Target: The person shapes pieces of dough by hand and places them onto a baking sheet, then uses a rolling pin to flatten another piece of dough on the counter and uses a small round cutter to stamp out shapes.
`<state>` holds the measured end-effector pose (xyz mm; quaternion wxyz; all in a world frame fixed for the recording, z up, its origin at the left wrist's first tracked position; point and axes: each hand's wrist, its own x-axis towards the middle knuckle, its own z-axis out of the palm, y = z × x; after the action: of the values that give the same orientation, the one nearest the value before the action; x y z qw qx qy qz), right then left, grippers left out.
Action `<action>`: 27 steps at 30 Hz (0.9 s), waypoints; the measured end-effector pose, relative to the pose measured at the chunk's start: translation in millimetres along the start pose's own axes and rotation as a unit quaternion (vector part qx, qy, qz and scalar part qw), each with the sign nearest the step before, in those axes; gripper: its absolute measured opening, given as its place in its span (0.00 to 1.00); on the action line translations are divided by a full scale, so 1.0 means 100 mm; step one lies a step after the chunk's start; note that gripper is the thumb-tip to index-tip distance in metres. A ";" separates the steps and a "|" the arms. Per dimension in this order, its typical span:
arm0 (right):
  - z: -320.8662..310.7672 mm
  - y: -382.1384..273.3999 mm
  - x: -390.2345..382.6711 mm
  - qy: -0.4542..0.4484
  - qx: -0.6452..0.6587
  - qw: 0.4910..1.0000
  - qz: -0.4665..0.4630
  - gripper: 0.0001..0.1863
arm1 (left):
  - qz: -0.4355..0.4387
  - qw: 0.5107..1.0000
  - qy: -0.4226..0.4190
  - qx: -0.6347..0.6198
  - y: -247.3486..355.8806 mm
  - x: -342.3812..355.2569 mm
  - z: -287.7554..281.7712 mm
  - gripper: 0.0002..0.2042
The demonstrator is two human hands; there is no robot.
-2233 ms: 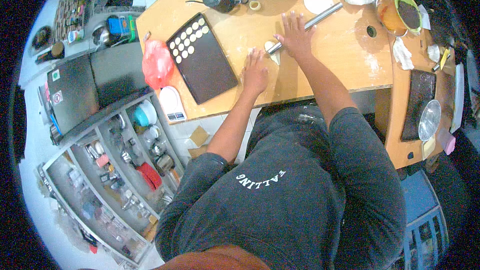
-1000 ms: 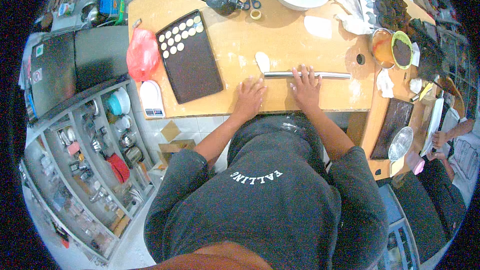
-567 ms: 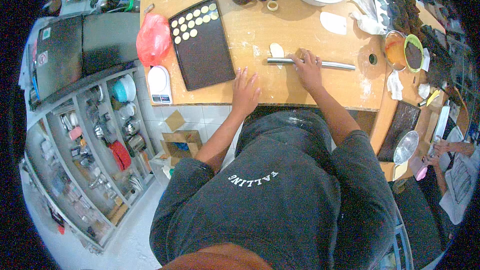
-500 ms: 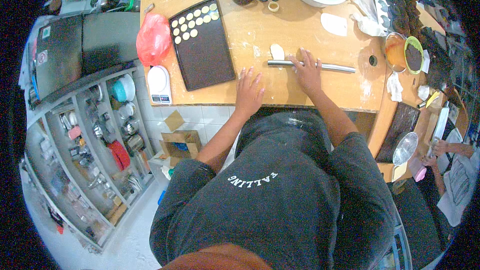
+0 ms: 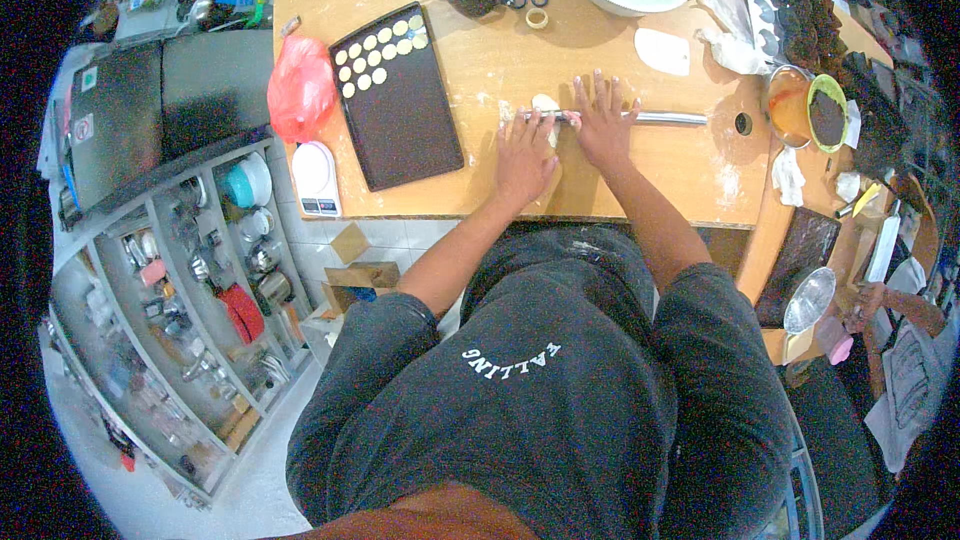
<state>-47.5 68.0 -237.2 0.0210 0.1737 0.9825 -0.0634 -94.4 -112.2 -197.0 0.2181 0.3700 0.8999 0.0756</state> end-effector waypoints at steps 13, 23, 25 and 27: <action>0.13 -0.07 0.38 0.057 0.029 0.998 0.015 0.34 | 0.004 0.998 0.053 -0.038 -0.20 0.43 0.11 0.55; 0.11 -0.12 0.93 0.040 0.032 0.997 0.054 0.32 | 0.020 0.999 -0.020 0.021 -0.40 0.85 -0.31 0.68; 0.09 -0.12 1.02 0.026 0.016 0.998 0.062 0.33 | 0.014 1.000 -0.009 0.023 -0.43 0.90 -0.32 0.68; 0.10 -0.11 1.02 0.035 0.014 0.998 0.056 0.33 | 0.018 1.000 -0.016 0.016 -0.43 0.93 -0.35 0.68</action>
<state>-146.5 90.9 -252.3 -0.0122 0.2308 0.9704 -0.0697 -195.7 -77.1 -210.2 0.2248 0.3910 0.8905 0.0596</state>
